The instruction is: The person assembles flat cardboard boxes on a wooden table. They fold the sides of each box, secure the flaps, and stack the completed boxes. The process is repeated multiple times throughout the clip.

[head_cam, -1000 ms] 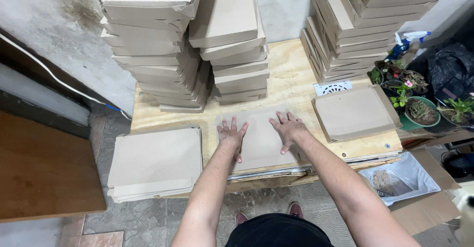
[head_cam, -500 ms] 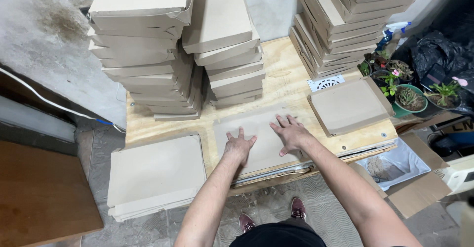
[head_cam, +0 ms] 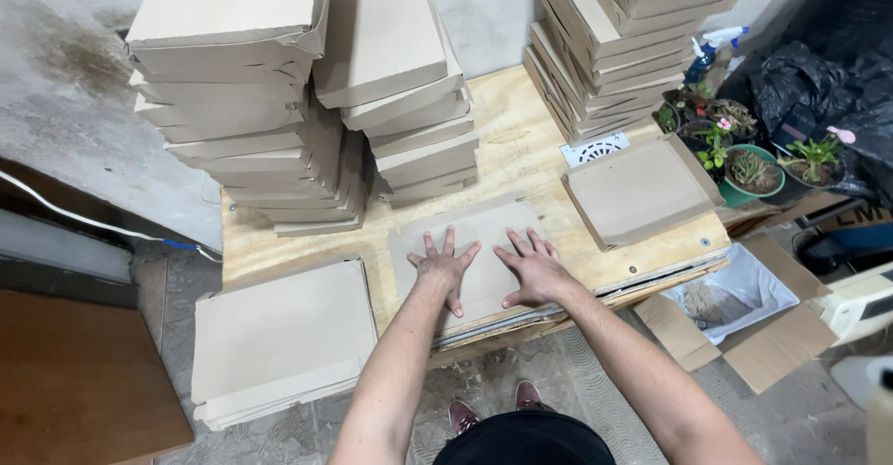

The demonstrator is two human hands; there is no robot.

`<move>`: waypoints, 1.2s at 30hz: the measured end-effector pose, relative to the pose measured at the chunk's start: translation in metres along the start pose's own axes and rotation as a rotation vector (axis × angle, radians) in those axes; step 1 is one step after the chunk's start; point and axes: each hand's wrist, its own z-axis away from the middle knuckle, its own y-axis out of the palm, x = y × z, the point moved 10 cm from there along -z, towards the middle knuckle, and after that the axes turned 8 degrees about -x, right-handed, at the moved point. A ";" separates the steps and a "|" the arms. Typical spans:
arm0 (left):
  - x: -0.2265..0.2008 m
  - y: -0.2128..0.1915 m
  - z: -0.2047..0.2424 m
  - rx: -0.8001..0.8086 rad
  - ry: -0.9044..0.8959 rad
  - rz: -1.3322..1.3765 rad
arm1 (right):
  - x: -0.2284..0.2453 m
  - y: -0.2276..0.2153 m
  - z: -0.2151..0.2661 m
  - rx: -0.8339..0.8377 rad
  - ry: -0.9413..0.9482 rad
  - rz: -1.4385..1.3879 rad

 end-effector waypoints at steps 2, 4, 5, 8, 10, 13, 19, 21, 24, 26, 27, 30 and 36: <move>0.003 0.003 -0.006 -0.011 -0.008 0.024 | -0.009 0.003 -0.008 -0.033 0.003 -0.058; 0.003 0.007 -0.005 -0.014 -0.011 0.043 | -0.027 0.019 -0.020 -0.060 0.012 -0.124; 0.001 0.004 -0.003 -0.031 -0.018 0.094 | -0.048 0.022 -0.030 -0.164 0.096 -0.208; 0.001 0.004 -0.010 -0.071 -0.042 0.162 | -0.128 0.056 -0.077 -0.370 0.287 -0.404; 0.005 0.016 -0.021 -0.098 -0.072 0.192 | -0.159 0.061 -0.090 -0.465 0.378 -0.508; 0.009 0.034 -0.039 -0.135 -0.065 0.220 | -0.161 0.045 -0.079 -0.455 0.442 -0.972; 0.018 0.050 -0.029 -0.261 -0.044 0.329 | -0.136 0.023 -0.084 -0.319 0.148 -0.921; 0.027 0.056 -0.024 -0.352 -0.075 0.379 | -0.103 -0.008 -0.057 -0.292 0.039 -0.989; 0.041 0.058 -0.001 -0.454 -0.195 0.531 | -0.141 0.033 -0.105 -0.342 0.048 -1.138; 0.059 0.038 0.027 -0.546 -0.319 0.679 | -0.145 0.028 -0.102 -0.359 0.086 -1.233; 0.074 0.028 0.045 -0.636 -0.429 0.820 | -0.151 0.026 -0.099 -0.388 0.137 -1.332; 0.107 0.015 0.070 -0.673 -0.480 1.020 | -0.140 0.020 -0.086 -0.358 0.157 -1.469; 0.177 0.022 0.103 -0.671 -0.523 0.902 | -0.073 0.037 -0.106 -0.326 0.127 -1.480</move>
